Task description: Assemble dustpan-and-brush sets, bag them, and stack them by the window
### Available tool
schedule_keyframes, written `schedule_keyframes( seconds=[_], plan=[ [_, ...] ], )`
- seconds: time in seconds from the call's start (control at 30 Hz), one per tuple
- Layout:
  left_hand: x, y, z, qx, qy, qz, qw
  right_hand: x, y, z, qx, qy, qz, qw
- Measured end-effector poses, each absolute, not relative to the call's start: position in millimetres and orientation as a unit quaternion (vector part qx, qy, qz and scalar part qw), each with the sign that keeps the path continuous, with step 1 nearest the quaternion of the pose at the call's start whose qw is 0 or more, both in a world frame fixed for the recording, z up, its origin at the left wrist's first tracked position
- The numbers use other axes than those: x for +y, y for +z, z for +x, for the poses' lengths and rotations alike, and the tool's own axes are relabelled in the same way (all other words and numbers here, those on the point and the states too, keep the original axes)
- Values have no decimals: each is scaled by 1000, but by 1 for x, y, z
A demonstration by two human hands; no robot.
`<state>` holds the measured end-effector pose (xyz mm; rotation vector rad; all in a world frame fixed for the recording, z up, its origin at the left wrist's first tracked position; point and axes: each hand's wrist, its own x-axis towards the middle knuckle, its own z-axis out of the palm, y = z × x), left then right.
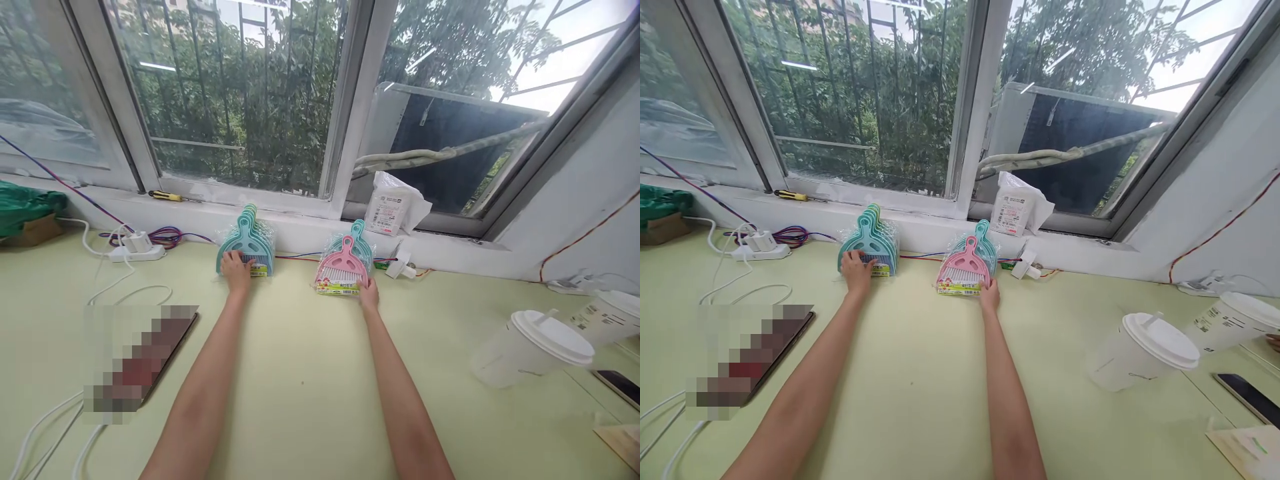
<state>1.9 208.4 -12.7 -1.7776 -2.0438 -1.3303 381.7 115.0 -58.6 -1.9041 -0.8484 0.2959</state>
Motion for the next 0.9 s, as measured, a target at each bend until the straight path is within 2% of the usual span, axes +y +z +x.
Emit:
schedule_keyframes(
  seconds=[0.2,0.4,0.7,0.8,0.9],
  plan=[
    [214,-18,8,-640,-481,-596,52,112,-57,379,-365,112,-779,497],
    [207,-18,13,-598,-533,-598,-7,107,-51,374,-358,110,-772,513],
    [142,-22,3,-591,-550,-590,-26,78,-37,361,-318,137,-714,609],
    [112,-27,7,-588,-556,-575,-124,56,-37,351,-324,145,-698,621],
    [80,-25,22,-504,-550,-574,-336,31,-41,335,-355,175,-675,623]
  ],
)
